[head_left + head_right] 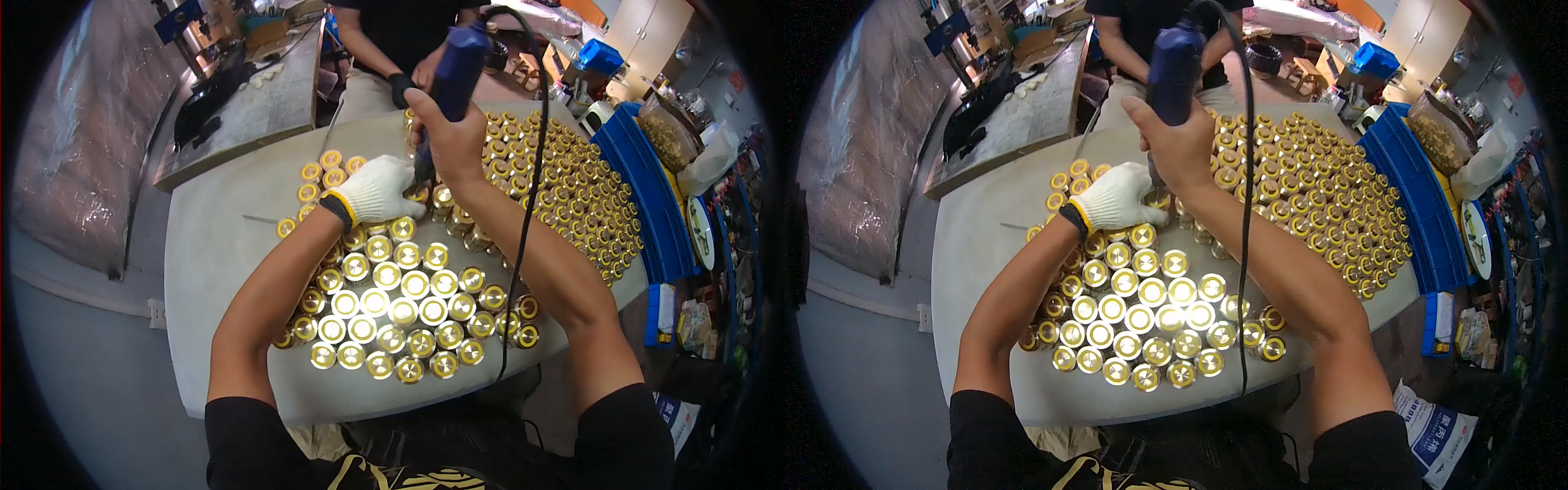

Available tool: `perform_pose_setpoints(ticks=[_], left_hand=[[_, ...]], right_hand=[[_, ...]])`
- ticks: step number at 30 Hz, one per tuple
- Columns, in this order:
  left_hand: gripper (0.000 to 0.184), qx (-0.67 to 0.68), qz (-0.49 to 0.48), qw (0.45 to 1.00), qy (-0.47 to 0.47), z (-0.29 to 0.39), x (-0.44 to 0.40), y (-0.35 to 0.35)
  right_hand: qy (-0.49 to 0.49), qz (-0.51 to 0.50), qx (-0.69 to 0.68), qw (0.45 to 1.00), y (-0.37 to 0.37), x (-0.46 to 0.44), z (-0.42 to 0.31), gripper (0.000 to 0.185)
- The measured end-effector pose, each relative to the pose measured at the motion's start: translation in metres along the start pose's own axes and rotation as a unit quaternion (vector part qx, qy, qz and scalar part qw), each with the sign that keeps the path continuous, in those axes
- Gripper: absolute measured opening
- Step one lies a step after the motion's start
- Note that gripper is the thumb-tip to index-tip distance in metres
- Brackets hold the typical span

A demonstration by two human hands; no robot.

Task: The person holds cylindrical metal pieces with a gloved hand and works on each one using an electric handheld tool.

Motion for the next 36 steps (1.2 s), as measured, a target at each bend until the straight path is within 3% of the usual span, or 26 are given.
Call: perform_pose_setpoints(ticks=[1, 3, 7, 9, 11, 14, 24, 27, 33, 36], left_hand=[[0.046, 0.003, -0.047, 0.999, -0.026, 0.004, 0.001, -0.007], [0.048, 0.005, -0.027, 1.000, 0.014, -0.003, 0.001, -0.006], [0.050, 0.065, -0.117, 0.991, -0.017, -0.006, -0.008, -0.004], [0.051, 0.016, -0.104, 0.993, -0.056, 0.016, -0.005, -0.005], [0.051, -0.019, -0.054, 0.998, -0.035, 0.027, -0.006, 0.008], [0.049, -0.078, 0.071, 0.993, -0.061, 0.039, -0.011, 0.018], [0.048, -0.063, 0.033, 0.994, -0.077, 0.046, -0.002, 0.009], [0.047, -0.107, 0.082, 0.990, -0.044, 0.047, 0.005, 0.013], [0.050, -0.019, 0.105, 0.994, -0.024, 0.042, 0.000, 0.022], [0.051, -0.010, 0.073, 0.997, -0.035, 0.042, 0.000, 0.025]], right_hand=[[0.021, 0.001, -0.027, 0.999, -0.005, -0.004, -0.005, 0.031], [-0.008, -0.004, -0.098, 0.995, -0.017, -0.009, -0.022, 0.037], [-0.015, -0.035, -0.012, 0.999, -0.042, -0.010, -0.026, 0.041], [0.000, -0.048, 0.022, 0.999, -0.049, -0.008, -0.019, 0.042], [0.010, -0.060, 0.033, 0.998, -0.050, -0.006, -0.014, 0.042], [0.013, -0.057, 0.045, 0.997, -0.050, -0.003, -0.019, 0.041], [0.055, -0.099, -0.009, 0.994, -0.047, 0.002, -0.016, 0.041], [0.073, -0.126, -0.056, 0.988, -0.041, 0.008, -0.016, 0.039], [0.042, -0.140, -0.044, 0.988, -0.038, 0.011, -0.029, 0.039], [0.031, -0.132, -0.074, 0.988, -0.039, 0.011, -0.026, 0.039]])
Point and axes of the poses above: each hand's wrist, its own x-axis away from the middle knuckle, its own y-axis out of the palm, z = x × y, the point moved 2 cm from there along -x, towards the middle knuckle, and after that the axes turned 8 degrees about -z, right-handed, at the moved point
